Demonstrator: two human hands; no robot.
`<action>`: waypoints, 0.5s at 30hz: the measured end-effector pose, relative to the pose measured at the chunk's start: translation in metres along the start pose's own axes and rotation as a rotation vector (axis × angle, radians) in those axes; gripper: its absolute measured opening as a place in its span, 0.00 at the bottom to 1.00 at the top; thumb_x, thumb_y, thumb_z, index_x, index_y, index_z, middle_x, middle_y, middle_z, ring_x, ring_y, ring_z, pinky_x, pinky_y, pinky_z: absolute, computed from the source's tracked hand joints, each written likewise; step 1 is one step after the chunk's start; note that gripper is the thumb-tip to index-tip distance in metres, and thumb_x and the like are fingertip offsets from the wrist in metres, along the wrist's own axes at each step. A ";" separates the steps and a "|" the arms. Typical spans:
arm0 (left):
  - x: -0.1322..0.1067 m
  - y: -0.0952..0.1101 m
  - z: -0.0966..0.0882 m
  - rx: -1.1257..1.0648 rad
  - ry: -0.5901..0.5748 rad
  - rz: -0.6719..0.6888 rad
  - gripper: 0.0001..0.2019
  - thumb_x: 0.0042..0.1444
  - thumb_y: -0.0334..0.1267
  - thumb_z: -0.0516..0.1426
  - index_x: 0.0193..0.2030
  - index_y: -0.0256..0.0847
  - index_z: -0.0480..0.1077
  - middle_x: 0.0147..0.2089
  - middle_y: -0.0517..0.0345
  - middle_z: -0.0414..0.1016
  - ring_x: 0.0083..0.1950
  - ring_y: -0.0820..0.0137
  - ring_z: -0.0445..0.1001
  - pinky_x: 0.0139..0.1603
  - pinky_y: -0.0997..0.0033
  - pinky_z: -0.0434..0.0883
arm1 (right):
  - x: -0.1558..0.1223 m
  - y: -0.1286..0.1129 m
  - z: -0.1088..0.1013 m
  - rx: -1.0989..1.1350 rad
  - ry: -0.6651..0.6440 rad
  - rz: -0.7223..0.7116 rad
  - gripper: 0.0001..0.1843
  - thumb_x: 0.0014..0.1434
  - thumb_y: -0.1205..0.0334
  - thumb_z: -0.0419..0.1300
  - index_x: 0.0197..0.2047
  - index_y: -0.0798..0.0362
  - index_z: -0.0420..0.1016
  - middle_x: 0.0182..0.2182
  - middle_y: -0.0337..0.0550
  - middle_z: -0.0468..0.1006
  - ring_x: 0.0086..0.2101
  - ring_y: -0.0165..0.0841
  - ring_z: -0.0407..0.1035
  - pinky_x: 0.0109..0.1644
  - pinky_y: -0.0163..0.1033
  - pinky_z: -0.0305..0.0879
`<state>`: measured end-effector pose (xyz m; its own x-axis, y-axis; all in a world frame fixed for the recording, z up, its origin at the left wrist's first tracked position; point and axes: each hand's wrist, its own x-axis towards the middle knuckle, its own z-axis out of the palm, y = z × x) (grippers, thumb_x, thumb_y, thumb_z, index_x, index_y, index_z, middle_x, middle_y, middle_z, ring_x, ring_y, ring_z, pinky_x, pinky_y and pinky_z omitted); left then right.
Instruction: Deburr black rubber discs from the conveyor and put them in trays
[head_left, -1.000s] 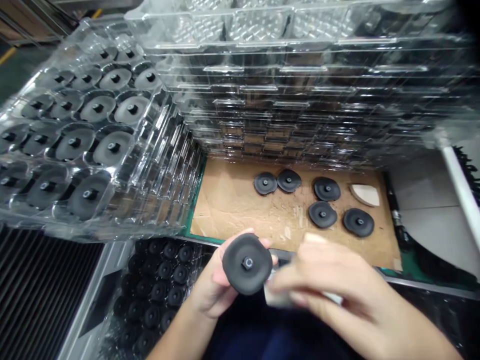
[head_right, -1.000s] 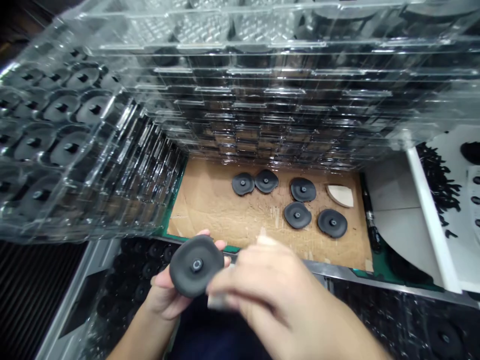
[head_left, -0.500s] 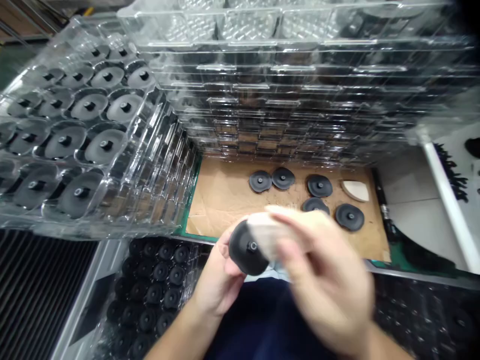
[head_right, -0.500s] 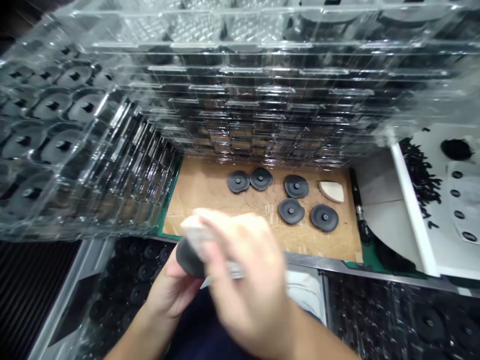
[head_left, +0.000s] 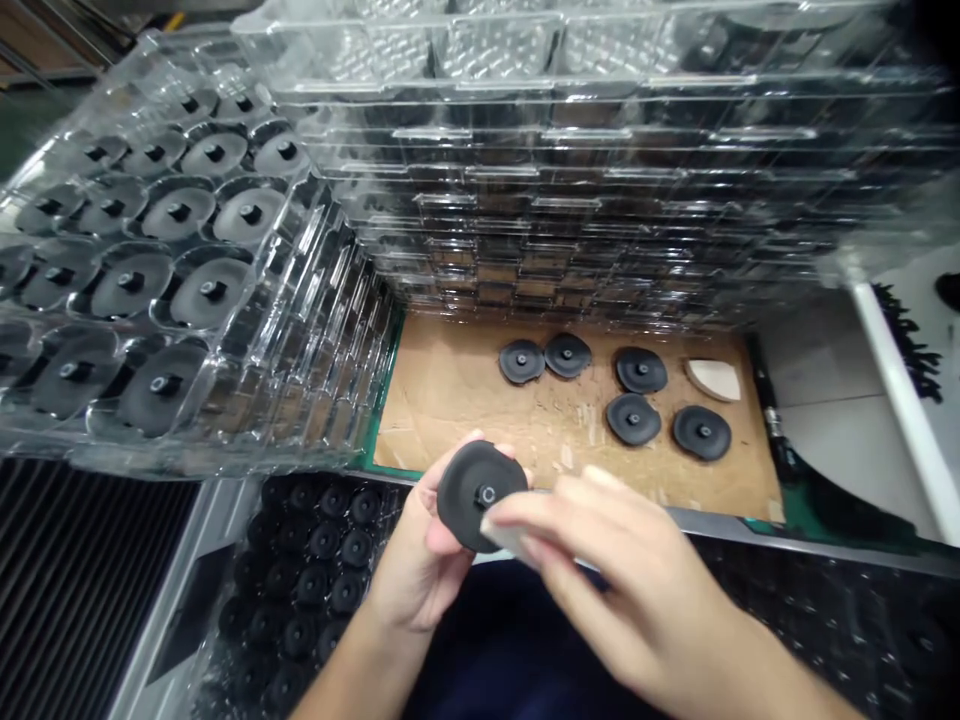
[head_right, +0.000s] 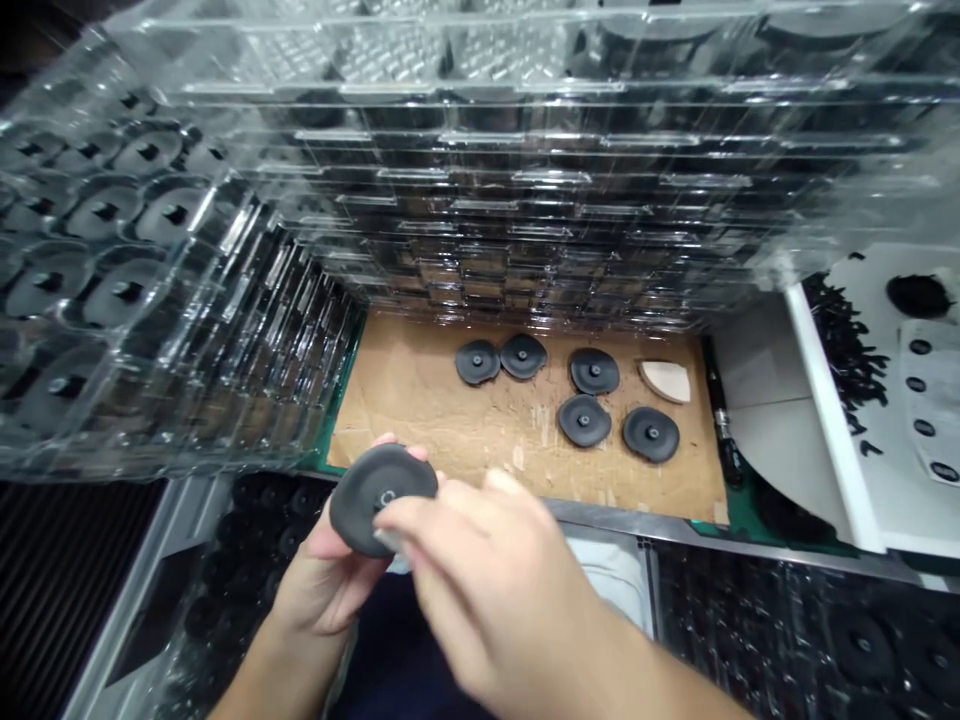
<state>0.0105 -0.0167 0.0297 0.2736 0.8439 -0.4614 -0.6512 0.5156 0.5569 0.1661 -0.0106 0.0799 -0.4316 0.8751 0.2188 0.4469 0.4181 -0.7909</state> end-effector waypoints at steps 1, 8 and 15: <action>-0.001 0.000 -0.001 -0.002 0.002 -0.005 0.30 0.31 0.45 0.71 0.46 0.49 0.76 0.47 0.59 0.79 0.49 0.65 0.76 0.52 0.72 0.71 | -0.003 0.000 -0.004 -0.059 0.009 0.043 0.11 0.62 0.72 0.52 0.44 0.56 0.72 0.30 0.39 0.76 0.27 0.29 0.65 0.33 0.35 0.59; -0.005 -0.002 0.004 -0.045 -0.029 -0.092 0.26 0.40 0.44 0.69 0.49 0.45 0.74 0.46 0.60 0.79 0.51 0.66 0.74 0.54 0.73 0.69 | 0.019 0.015 -0.008 -0.116 0.109 -0.189 0.16 0.65 0.71 0.48 0.39 0.52 0.77 0.30 0.40 0.75 0.30 0.29 0.66 0.35 0.35 0.60; -0.007 0.000 -0.004 -0.198 -0.126 -0.193 0.30 0.34 0.45 0.70 0.49 0.47 0.73 0.53 0.55 0.76 0.50 0.59 0.77 0.44 0.69 0.75 | -0.020 0.057 0.008 0.124 0.177 0.405 0.11 0.64 0.62 0.54 0.48 0.49 0.75 0.45 0.42 0.78 0.44 0.32 0.72 0.46 0.35 0.68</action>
<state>0.0056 -0.0230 0.0302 0.4834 0.7515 -0.4489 -0.7008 0.6395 0.3159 0.1936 -0.0062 0.0258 -0.0956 0.9948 -0.0364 0.4503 0.0106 -0.8928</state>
